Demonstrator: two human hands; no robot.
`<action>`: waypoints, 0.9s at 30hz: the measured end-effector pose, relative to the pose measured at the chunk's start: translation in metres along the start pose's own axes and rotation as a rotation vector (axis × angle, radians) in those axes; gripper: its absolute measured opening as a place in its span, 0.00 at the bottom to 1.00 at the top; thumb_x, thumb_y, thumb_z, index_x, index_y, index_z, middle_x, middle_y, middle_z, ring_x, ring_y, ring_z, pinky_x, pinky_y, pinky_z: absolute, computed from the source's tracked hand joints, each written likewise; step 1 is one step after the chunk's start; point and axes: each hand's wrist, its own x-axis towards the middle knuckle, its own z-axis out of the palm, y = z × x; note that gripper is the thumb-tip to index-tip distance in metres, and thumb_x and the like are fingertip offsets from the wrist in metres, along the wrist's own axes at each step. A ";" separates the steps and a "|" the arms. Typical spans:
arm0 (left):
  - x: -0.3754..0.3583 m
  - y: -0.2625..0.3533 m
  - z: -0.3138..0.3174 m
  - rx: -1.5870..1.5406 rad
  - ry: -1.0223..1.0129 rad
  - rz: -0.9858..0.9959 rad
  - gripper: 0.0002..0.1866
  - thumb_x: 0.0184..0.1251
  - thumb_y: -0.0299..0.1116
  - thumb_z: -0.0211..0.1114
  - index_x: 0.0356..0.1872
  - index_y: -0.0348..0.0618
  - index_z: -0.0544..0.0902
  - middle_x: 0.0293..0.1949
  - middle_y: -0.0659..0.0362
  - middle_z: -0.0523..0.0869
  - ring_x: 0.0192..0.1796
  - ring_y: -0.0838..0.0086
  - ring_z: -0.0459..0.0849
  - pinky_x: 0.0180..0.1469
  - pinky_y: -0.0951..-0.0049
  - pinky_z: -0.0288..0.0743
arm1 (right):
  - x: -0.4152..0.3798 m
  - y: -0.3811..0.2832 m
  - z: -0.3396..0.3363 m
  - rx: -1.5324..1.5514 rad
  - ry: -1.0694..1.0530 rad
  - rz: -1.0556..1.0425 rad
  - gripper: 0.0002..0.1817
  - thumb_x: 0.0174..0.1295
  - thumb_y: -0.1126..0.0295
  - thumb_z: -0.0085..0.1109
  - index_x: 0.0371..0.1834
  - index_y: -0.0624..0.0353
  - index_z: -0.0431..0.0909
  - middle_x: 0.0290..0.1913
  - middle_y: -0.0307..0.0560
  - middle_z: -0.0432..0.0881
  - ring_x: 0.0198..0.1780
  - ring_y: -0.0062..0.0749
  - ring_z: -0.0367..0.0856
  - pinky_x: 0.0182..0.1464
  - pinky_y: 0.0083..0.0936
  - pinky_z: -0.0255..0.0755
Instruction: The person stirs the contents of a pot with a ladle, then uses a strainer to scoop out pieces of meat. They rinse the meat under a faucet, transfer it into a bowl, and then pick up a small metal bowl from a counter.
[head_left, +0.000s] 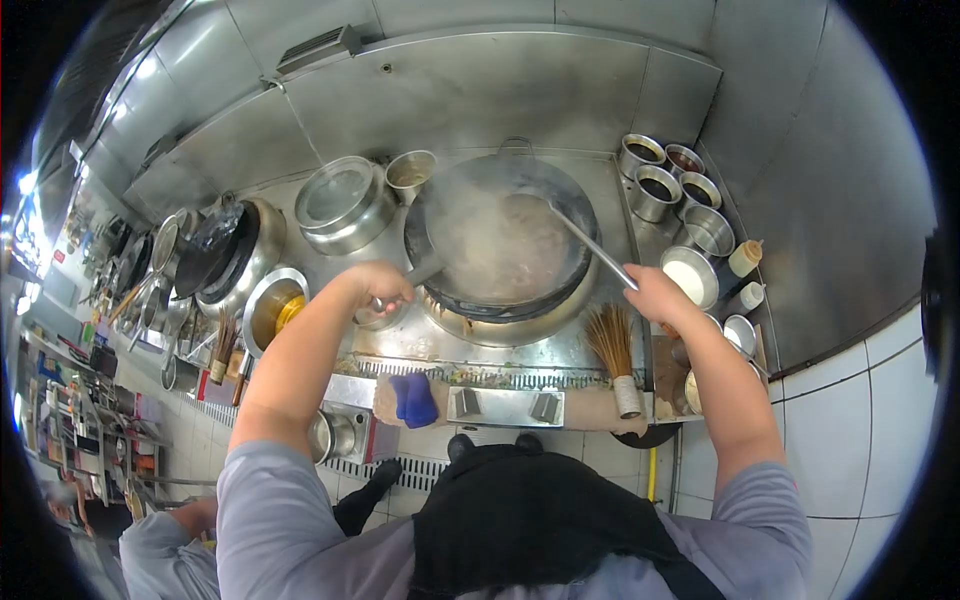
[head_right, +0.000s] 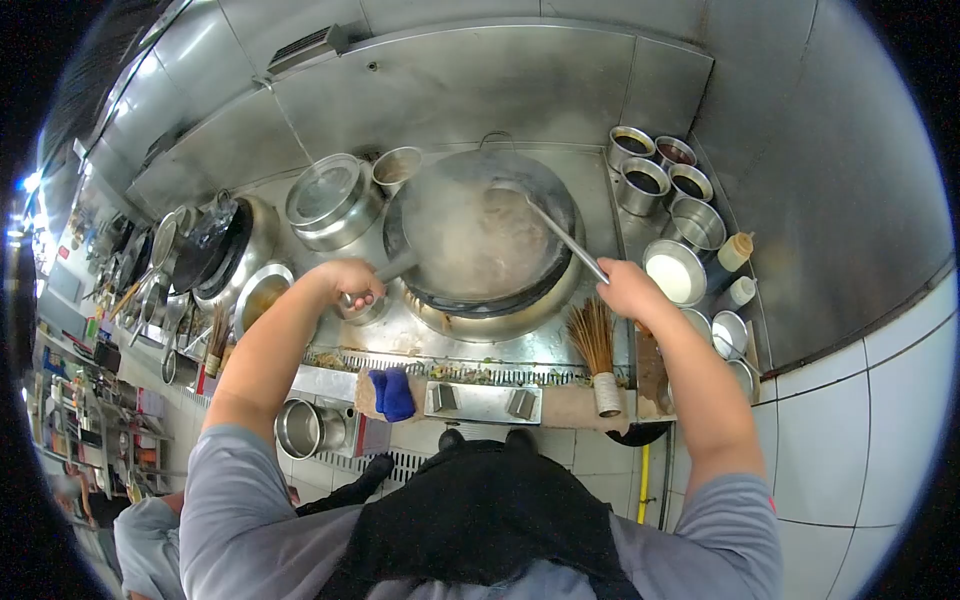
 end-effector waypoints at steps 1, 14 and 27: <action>0.002 -0.001 0.003 -0.055 -0.044 -0.005 0.07 0.54 0.25 0.61 0.34 0.40 0.74 0.17 0.63 0.73 0.14 0.82 0.70 0.14 0.76 0.65 | -0.005 0.012 0.007 -0.046 0.065 -0.094 0.21 0.57 0.68 0.54 0.54 0.61 0.71 0.43 0.62 0.79 0.46 0.55 0.78 0.49 0.40 0.71; 0.008 -0.006 0.070 -0.552 -0.448 0.078 0.11 0.62 0.30 0.57 0.44 0.39 0.75 0.19 0.64 0.72 0.15 0.84 0.65 0.15 0.82 0.57 | -0.103 -0.023 0.026 0.346 -0.091 0.211 0.19 0.58 0.69 0.53 0.54 0.57 0.71 0.40 0.64 0.79 0.44 0.57 0.78 0.47 0.40 0.71; -0.011 -0.032 0.086 -0.752 -0.414 0.265 0.13 0.61 0.27 0.56 0.47 0.37 0.72 0.20 0.65 0.71 0.15 0.83 0.66 0.17 0.82 0.58 | -0.102 -0.054 0.012 0.280 0.315 0.004 0.24 0.58 0.68 0.52 0.59 0.64 0.67 0.41 0.67 0.79 0.45 0.58 0.78 0.48 0.38 0.71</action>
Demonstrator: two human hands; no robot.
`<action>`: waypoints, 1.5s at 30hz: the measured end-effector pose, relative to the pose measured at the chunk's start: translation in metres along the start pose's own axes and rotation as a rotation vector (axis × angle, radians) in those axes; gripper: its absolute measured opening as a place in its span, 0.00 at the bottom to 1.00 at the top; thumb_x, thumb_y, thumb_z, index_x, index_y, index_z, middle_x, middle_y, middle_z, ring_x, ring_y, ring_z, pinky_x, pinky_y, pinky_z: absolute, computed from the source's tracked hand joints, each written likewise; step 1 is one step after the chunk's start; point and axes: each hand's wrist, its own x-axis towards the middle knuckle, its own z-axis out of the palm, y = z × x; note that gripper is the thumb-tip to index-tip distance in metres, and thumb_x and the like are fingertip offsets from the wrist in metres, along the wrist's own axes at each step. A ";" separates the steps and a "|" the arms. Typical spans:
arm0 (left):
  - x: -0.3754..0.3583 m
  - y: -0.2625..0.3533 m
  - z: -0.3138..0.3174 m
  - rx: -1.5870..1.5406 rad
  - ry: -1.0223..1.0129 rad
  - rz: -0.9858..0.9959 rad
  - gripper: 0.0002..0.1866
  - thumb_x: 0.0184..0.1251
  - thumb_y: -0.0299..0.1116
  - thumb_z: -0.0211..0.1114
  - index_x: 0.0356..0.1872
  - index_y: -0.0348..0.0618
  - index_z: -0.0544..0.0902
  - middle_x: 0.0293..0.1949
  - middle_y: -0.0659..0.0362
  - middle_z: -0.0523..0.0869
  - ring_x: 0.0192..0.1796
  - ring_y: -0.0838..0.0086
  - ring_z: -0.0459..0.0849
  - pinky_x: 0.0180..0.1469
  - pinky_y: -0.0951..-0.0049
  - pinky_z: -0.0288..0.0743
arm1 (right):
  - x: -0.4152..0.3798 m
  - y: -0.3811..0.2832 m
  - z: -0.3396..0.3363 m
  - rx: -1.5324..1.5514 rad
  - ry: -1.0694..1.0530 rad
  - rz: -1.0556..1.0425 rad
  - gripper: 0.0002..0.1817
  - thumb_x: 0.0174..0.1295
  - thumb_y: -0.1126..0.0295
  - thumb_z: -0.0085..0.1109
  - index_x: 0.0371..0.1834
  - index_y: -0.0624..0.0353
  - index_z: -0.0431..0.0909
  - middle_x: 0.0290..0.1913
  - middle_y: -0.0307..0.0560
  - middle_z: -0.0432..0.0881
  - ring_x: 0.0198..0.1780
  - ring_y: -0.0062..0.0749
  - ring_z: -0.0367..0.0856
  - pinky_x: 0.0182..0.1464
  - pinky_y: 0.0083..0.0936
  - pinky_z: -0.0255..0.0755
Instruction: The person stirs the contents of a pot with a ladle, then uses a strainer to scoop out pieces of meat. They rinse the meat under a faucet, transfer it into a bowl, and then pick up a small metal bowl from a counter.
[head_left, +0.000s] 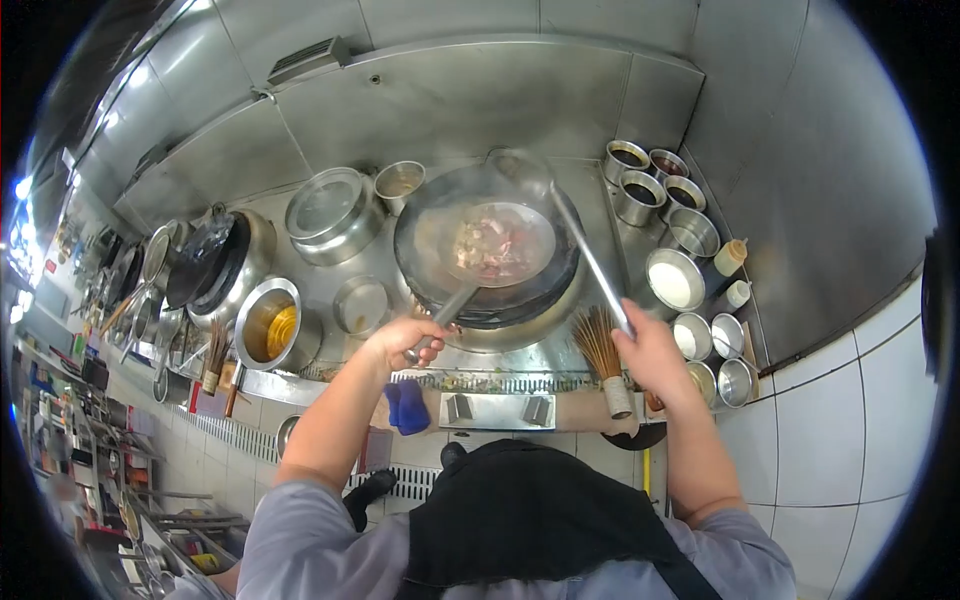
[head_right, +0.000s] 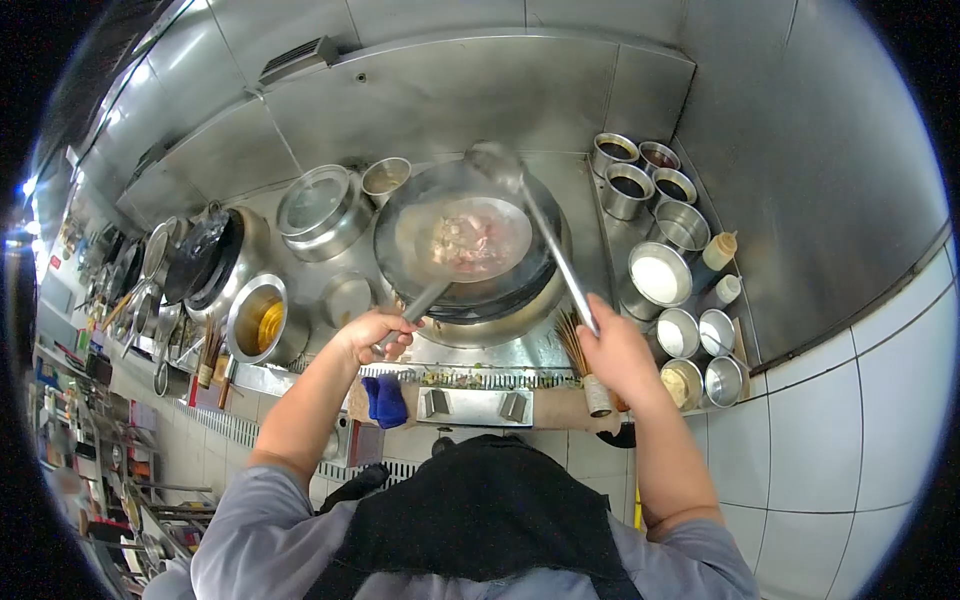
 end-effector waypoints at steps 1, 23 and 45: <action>-0.003 -0.002 0.001 -0.034 0.001 0.031 0.14 0.60 0.25 0.56 0.47 0.36 0.71 0.20 0.63 0.71 0.15 0.83 0.65 0.15 0.83 0.58 | 0.003 0.002 -0.003 0.075 0.032 -0.006 0.25 0.58 0.68 0.54 0.59 0.66 0.68 0.43 0.65 0.80 0.45 0.51 0.80 0.50 0.34 0.71; -0.051 -0.038 0.002 -0.140 0.109 0.195 0.15 0.58 0.26 0.57 0.47 0.37 0.73 0.21 0.64 0.72 0.15 0.81 0.66 0.17 0.79 0.59 | 0.055 -0.008 0.019 0.298 -0.032 0.085 0.22 0.58 0.74 0.50 0.58 0.64 0.68 0.23 0.47 0.76 0.14 0.30 0.73 0.19 0.27 0.69; -0.148 -0.058 -0.085 -0.148 0.475 0.314 0.13 0.54 0.25 0.59 0.41 0.34 0.74 0.20 0.61 0.74 0.15 0.79 0.69 0.17 0.78 0.62 | 0.095 0.001 0.130 1.190 -0.616 0.529 0.16 0.61 0.73 0.50 0.51 0.61 0.63 0.21 0.40 0.71 0.16 0.23 0.67 0.17 0.21 0.61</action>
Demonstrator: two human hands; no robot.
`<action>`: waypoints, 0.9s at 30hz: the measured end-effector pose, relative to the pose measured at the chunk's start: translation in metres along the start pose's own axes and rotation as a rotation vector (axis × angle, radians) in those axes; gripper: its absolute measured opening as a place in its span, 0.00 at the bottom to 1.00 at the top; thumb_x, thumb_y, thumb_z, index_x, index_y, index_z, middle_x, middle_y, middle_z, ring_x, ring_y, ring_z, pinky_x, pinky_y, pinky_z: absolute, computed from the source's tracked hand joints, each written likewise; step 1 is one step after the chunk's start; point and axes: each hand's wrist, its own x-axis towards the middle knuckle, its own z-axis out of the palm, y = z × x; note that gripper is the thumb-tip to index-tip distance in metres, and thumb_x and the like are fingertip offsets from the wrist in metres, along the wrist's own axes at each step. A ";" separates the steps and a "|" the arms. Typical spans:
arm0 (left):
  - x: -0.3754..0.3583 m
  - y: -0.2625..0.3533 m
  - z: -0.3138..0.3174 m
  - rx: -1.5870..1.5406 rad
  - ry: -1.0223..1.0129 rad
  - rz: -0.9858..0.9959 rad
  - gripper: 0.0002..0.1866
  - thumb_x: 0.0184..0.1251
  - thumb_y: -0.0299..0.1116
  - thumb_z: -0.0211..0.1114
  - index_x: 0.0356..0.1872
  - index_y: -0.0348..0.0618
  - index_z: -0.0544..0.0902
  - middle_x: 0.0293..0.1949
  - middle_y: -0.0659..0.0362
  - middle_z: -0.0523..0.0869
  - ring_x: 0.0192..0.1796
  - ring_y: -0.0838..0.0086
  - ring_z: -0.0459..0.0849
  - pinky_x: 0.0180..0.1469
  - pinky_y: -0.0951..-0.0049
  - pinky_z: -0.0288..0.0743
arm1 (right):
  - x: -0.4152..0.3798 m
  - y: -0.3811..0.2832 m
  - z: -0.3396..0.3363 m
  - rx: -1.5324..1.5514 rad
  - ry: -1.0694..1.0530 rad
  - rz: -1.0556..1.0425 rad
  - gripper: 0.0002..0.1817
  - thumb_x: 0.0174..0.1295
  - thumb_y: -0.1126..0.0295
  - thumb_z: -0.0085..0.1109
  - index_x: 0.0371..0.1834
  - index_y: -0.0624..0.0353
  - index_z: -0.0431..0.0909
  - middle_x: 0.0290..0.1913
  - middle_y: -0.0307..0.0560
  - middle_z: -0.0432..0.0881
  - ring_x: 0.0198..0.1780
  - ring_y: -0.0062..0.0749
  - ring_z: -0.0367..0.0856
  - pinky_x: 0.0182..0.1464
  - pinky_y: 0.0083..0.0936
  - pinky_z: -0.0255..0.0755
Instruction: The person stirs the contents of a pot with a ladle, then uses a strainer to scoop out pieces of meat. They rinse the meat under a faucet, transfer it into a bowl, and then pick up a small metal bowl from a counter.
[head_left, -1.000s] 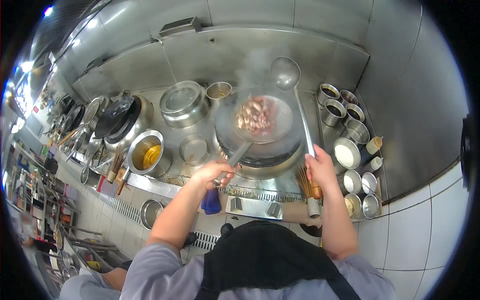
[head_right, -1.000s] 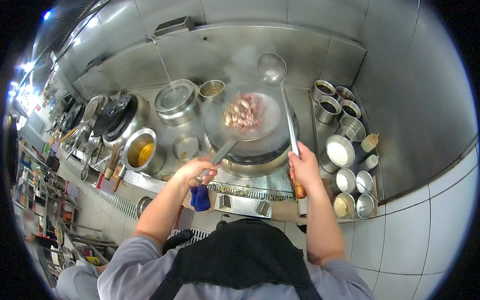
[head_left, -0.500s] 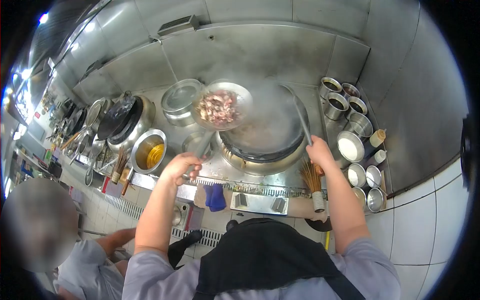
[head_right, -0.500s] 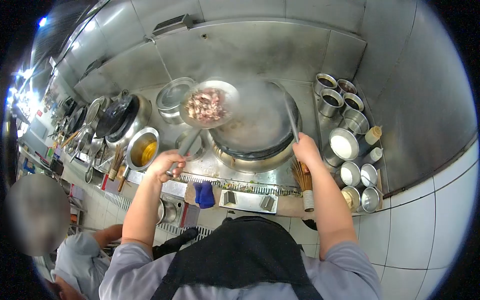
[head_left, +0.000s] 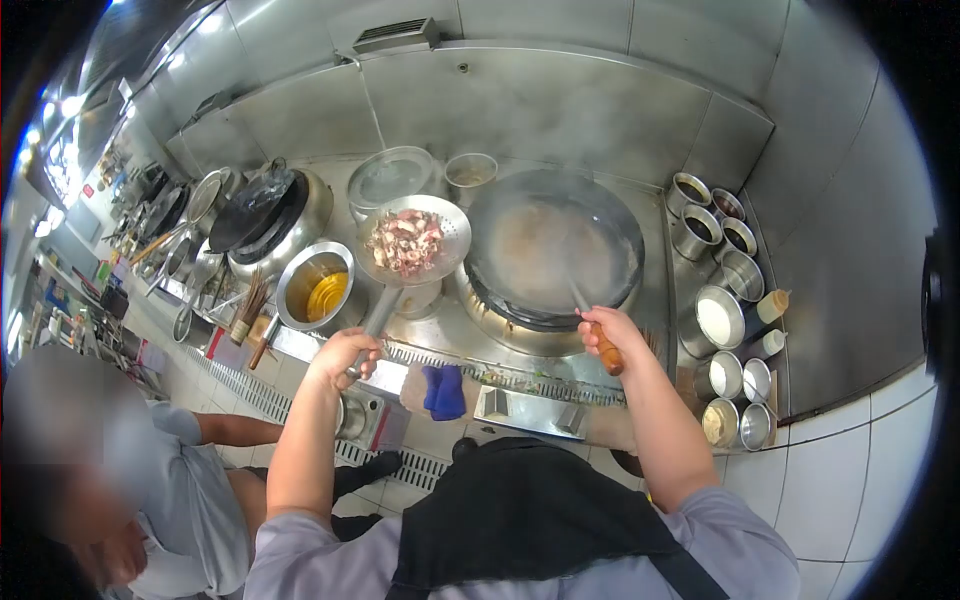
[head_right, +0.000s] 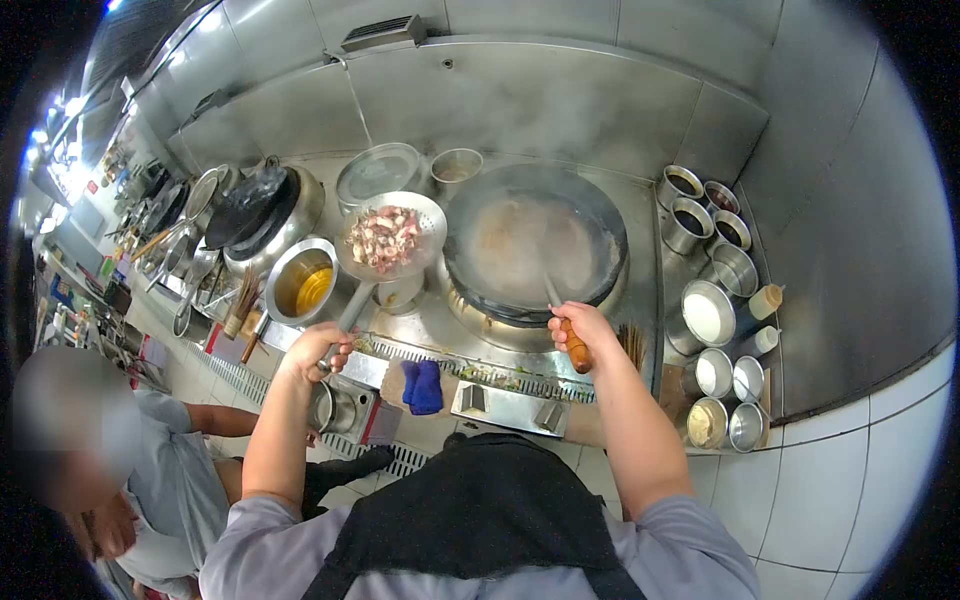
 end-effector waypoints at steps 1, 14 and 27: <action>0.000 -0.006 -0.004 -0.007 0.002 0.000 0.13 0.54 0.25 0.59 0.41 0.34 0.74 0.20 0.61 0.74 0.15 0.79 0.69 0.17 0.78 0.62 | -0.003 -0.002 0.004 0.067 -0.082 0.046 0.16 0.61 0.72 0.49 0.52 0.62 0.63 0.22 0.40 0.71 0.16 0.22 0.66 0.16 0.20 0.61; -0.010 -0.057 -0.021 -0.038 0.032 -0.052 0.15 0.56 0.26 0.57 0.45 0.34 0.72 0.20 0.61 0.72 0.14 0.79 0.66 0.16 0.78 0.58 | -0.053 -0.010 0.044 0.139 -0.174 0.109 0.12 0.63 0.73 0.46 0.48 0.66 0.67 0.24 0.40 0.70 0.15 0.19 0.64 0.13 0.18 0.57; 0.005 -0.090 -0.040 -0.043 0.052 -0.076 0.14 0.55 0.24 0.57 0.44 0.34 0.72 0.20 0.60 0.72 0.14 0.78 0.68 0.15 0.79 0.60 | -0.065 -0.025 0.054 -0.908 0.076 0.000 0.17 0.55 0.73 0.51 0.49 0.64 0.73 0.23 0.48 0.76 0.21 0.36 0.78 0.23 0.30 0.71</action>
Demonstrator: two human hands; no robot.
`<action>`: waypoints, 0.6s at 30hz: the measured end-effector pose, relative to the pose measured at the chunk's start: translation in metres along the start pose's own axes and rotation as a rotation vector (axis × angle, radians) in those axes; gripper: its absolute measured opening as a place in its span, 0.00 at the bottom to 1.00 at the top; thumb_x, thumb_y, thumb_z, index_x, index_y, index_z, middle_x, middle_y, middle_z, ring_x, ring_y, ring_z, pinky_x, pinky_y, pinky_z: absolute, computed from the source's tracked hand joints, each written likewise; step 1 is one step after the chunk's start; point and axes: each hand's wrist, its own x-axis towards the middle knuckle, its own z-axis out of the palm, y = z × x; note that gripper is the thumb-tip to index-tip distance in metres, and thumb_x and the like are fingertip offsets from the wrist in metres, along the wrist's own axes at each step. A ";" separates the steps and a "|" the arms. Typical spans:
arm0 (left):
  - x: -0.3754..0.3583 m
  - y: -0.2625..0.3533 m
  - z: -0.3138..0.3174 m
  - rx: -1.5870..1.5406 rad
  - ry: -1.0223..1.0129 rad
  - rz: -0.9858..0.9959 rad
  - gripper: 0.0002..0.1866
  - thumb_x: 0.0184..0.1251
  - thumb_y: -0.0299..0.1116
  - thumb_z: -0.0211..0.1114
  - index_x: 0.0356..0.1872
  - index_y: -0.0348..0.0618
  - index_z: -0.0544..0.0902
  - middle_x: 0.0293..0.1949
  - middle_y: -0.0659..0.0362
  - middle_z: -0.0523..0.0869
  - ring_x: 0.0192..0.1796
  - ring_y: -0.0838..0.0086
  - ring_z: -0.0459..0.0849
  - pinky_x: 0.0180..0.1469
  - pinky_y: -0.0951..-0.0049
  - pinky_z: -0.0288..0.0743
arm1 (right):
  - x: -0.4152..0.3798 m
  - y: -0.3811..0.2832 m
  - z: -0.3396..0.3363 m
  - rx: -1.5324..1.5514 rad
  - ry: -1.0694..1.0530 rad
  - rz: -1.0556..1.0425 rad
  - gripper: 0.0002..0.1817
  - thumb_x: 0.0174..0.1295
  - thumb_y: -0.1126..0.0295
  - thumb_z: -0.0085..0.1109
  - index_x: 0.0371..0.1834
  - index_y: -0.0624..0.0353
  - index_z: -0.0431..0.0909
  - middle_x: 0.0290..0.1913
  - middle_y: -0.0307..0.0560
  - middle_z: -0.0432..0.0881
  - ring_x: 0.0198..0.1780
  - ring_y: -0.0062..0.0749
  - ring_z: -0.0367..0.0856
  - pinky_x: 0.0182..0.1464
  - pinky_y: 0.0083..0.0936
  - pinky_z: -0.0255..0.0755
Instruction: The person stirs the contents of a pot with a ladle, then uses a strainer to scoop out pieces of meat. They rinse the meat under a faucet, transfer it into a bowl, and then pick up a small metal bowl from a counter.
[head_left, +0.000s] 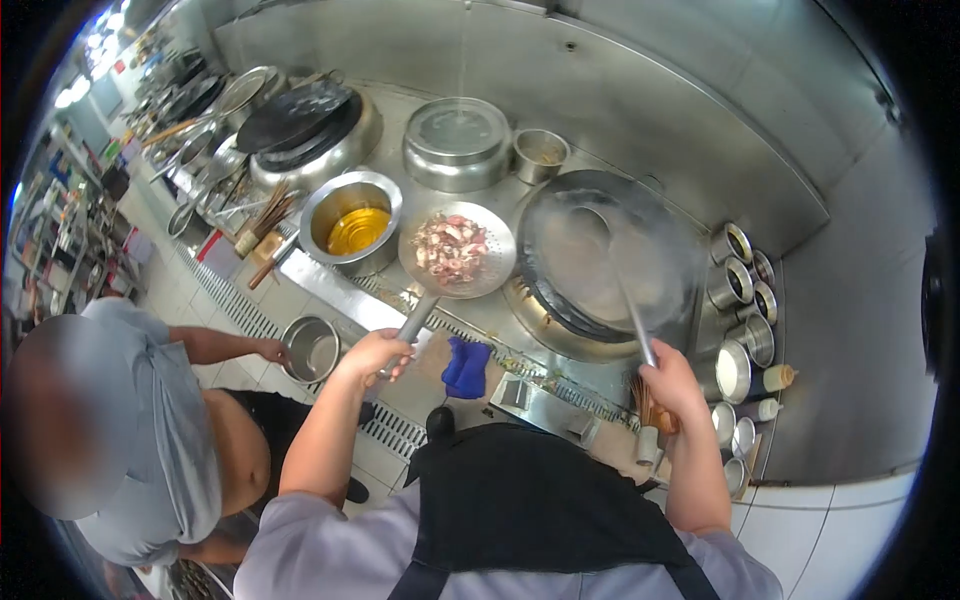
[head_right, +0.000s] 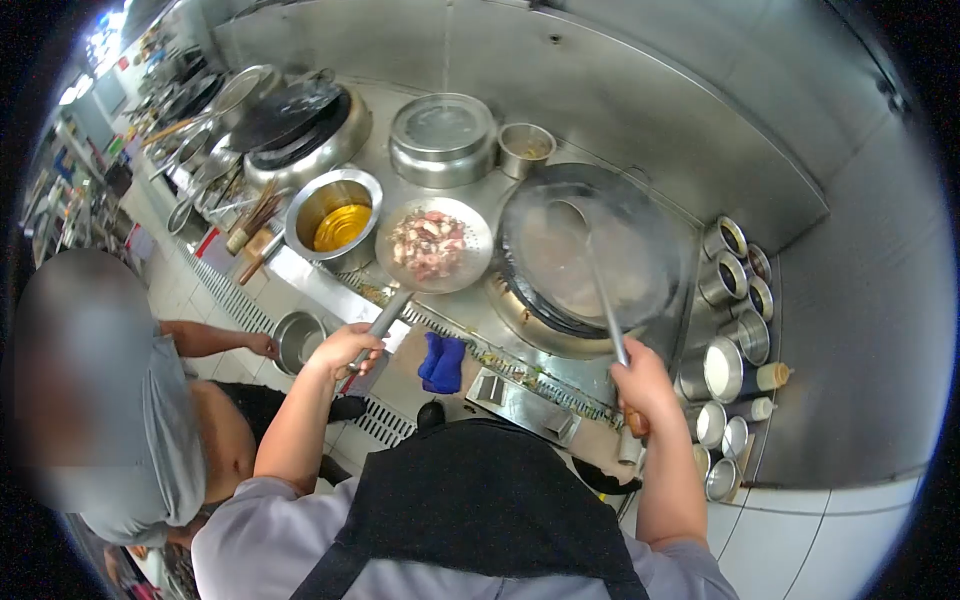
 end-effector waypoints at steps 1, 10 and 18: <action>0.008 -0.006 -0.004 -0.024 0.010 -0.002 0.13 0.54 0.25 0.58 0.42 0.34 0.72 0.19 0.61 0.72 0.14 0.78 0.68 0.15 0.78 0.60 | 0.001 -0.004 0.002 -0.463 0.241 -0.116 0.21 0.54 0.73 0.51 0.53 0.65 0.71 0.29 0.55 0.79 0.29 0.45 0.79 0.31 0.35 0.73; 0.060 -0.029 -0.022 -0.113 0.010 -0.015 0.11 0.54 0.26 0.60 0.39 0.38 0.73 0.19 0.62 0.73 0.14 0.79 0.69 0.15 0.77 0.62 | 0.099 -0.115 0.049 0.344 0.218 -0.225 0.27 0.57 0.74 0.50 0.63 0.54 0.63 0.20 0.38 0.71 0.13 0.22 0.66 0.15 0.21 0.64; 0.095 -0.047 -0.035 -0.043 0.008 -0.021 0.12 0.60 0.32 0.61 0.41 0.39 0.72 0.20 0.62 0.75 0.16 0.79 0.72 0.16 0.78 0.66 | 0.286 -0.197 0.111 -0.143 0.168 -0.312 0.05 0.53 0.74 0.48 0.32 0.62 0.70 0.18 0.43 0.72 0.13 0.29 0.70 0.15 0.26 0.64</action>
